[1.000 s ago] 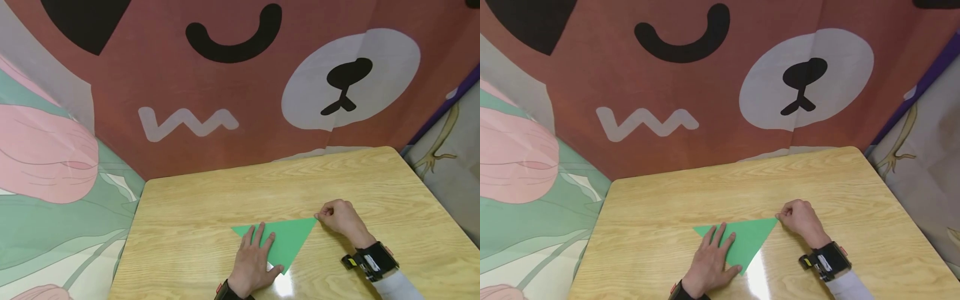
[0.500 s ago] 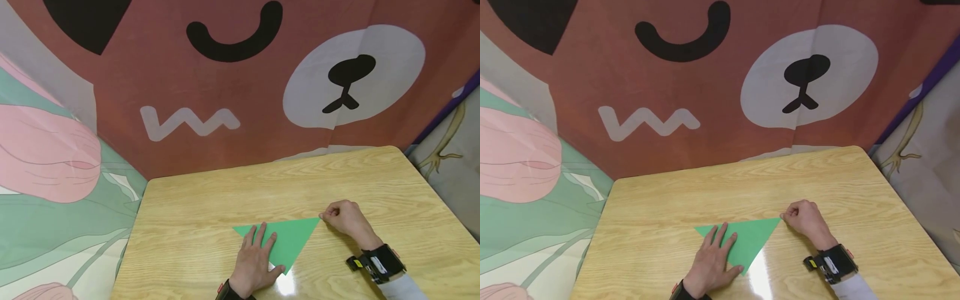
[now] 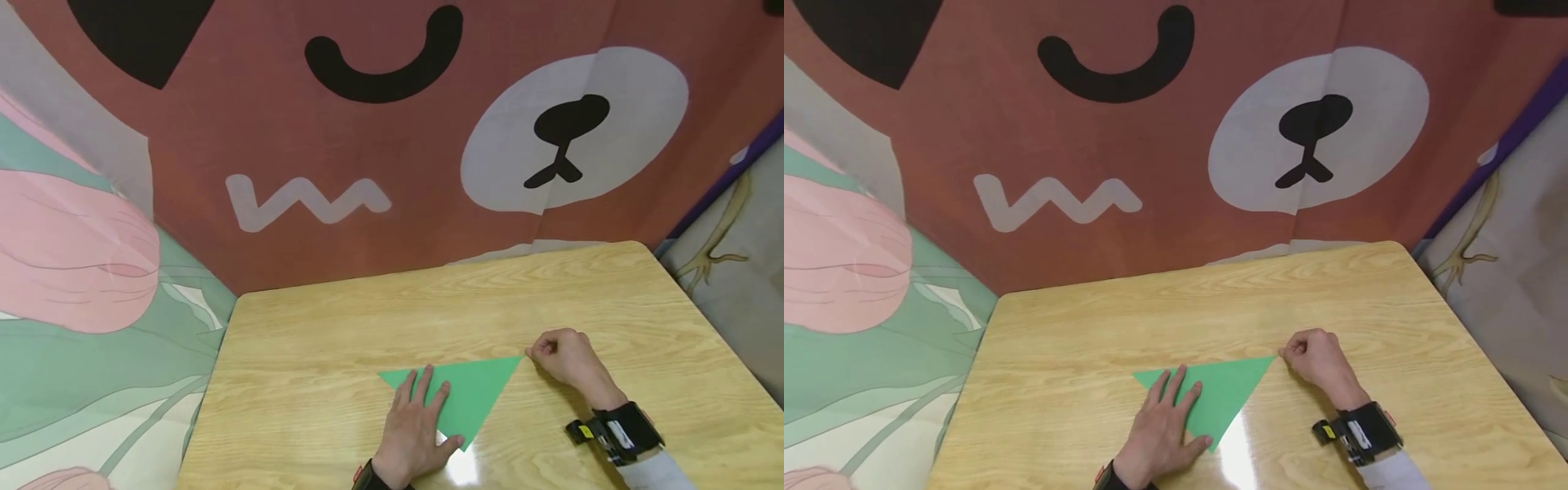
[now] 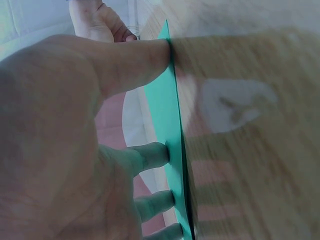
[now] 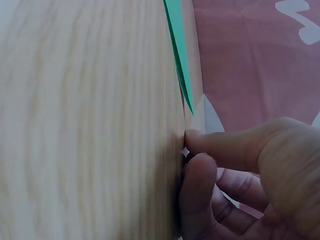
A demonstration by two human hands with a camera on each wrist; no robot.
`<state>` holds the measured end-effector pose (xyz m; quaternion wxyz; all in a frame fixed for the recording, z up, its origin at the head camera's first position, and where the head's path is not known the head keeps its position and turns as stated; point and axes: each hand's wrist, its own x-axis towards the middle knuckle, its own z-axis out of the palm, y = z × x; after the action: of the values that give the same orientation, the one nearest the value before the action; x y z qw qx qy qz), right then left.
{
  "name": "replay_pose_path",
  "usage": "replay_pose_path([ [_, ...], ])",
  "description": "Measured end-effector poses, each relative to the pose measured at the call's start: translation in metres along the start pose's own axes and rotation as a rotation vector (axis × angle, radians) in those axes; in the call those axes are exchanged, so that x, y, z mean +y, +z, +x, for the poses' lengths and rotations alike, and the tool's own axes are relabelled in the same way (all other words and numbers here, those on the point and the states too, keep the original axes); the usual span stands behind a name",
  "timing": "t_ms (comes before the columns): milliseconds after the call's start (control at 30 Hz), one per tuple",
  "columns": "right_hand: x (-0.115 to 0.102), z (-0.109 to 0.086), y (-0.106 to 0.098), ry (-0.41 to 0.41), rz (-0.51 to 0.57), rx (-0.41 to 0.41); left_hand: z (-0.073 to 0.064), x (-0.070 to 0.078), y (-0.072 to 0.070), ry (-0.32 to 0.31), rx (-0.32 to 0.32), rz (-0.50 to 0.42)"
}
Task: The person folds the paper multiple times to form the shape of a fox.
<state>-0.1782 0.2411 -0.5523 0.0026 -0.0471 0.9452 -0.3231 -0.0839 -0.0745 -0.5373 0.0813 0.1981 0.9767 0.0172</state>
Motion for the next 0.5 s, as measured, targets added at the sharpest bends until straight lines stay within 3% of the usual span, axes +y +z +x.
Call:
replay_pose_path([
  [233,-0.017,-0.014,0.012,-0.158,0.052,0.08,-0.005,-0.004,0.003,0.007,0.018,-0.068],
  [367,-0.046,-0.027,0.022,-0.34,0.126,0.013,-0.002,-0.006,0.005,0.031,0.076,-0.074],
  [500,-0.072,-0.04,0.031,-0.479,0.085,-0.104,0.001,-0.004,0.003,0.026,0.053,-0.047],
])
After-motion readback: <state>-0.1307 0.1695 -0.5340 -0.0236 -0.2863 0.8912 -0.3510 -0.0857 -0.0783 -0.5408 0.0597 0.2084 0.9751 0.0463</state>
